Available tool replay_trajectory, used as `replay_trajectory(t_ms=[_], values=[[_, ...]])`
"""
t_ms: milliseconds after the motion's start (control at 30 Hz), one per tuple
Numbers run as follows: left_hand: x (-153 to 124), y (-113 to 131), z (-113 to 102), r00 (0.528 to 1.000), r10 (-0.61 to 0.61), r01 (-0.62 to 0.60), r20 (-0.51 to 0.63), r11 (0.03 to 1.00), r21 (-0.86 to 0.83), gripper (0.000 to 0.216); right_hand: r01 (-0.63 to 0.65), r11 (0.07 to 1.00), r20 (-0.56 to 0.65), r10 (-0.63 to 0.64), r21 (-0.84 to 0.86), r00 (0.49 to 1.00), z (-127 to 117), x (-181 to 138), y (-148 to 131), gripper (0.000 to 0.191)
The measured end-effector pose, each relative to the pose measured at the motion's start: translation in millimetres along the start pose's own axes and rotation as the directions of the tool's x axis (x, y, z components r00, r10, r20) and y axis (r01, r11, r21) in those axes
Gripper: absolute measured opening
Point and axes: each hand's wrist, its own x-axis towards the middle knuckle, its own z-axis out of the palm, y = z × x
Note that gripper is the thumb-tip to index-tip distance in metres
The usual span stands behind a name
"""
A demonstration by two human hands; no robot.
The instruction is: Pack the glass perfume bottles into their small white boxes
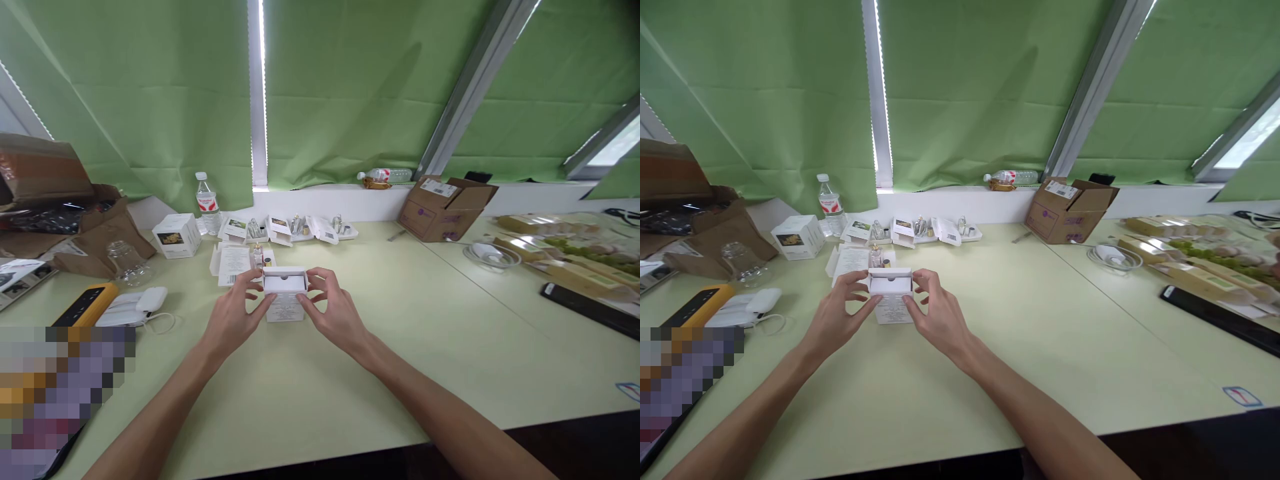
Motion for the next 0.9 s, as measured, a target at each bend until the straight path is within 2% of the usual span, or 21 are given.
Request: replay_trajectory(t_ms=[233,900], values=[[0.0,0.5,0.0,0.998,0.062,-0.062,0.016,0.998,0.02,0.036,0.028,0.999,-0.003,-0.028,-0.03,1.0,0.9,-0.5,0.0,0.041],[0.0,-1.9,-0.4,0.989,0.137,-0.139,0.046,0.989,0.044,0.023,0.038,0.998,0.002,-0.038,-0.042,0.999,0.9,-1.1,-0.8,0.042]])
